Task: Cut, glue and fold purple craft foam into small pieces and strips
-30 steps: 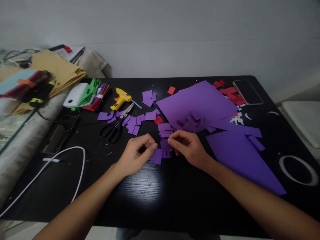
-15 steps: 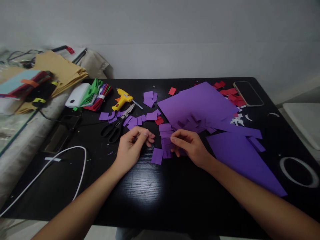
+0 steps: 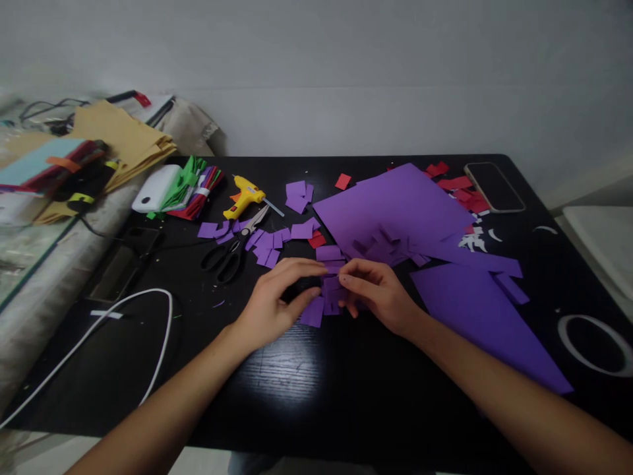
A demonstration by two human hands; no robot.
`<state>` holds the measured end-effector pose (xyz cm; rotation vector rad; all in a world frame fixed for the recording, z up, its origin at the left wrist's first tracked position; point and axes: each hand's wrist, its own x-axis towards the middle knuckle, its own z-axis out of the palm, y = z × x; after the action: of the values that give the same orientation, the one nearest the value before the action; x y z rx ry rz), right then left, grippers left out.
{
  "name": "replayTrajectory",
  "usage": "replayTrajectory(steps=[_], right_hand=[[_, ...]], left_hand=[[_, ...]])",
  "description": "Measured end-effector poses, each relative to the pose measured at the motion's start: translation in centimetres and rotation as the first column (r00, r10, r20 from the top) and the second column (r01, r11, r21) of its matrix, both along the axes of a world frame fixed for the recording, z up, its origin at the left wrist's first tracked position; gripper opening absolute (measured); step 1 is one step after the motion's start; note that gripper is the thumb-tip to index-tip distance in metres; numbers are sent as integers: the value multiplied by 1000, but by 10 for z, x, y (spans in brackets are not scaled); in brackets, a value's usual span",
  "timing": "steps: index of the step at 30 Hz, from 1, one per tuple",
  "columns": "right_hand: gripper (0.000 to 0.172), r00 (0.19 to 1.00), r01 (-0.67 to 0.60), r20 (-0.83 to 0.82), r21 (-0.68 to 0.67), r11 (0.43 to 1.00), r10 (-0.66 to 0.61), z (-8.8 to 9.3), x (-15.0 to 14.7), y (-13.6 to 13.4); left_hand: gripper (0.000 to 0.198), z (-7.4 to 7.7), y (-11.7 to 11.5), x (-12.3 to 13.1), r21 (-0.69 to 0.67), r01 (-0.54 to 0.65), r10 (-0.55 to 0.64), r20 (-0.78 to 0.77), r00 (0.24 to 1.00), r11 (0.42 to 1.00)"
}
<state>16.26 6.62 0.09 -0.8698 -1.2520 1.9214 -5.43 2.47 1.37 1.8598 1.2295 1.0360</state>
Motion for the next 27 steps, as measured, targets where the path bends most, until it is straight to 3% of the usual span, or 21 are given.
replayTrajectory(steps=[3, 8, 11, 15, 21, 27], right_hand=[[21, 1000, 6, 12, 9, 1000, -6, 2, 0, 0], [23, 999, -4, 43, 39, 999, 2, 5, -1, -1], [23, 998, 4, 63, 41, 999, -7, 5, -1, 0], [21, 989, 141, 43, -11, 990, -140, 3, -1, 4], [18, 952, 254, -100, -276, 927, -290, 2, 1, 14], [18, 939, 282, -102, -319, 905, -329, 0, 3, 17]], left_hand=[[36, 3, -1, 2, 41, 140, -139, -23, 990, 989], [10, 4, -3, 1, -43, 162, -163, -16, 986, 986], [14, 3, -3, 2, -61, 160, -162, -32, 986, 985], [17, 3, -4, 3, -55, 137, -139, -35, 990, 989], [24, 0, -4, -2, 8, -70, 70, -11, 998, 998], [25, -6, 0, -6, -42, -323, 326, 75, 942, 945]])
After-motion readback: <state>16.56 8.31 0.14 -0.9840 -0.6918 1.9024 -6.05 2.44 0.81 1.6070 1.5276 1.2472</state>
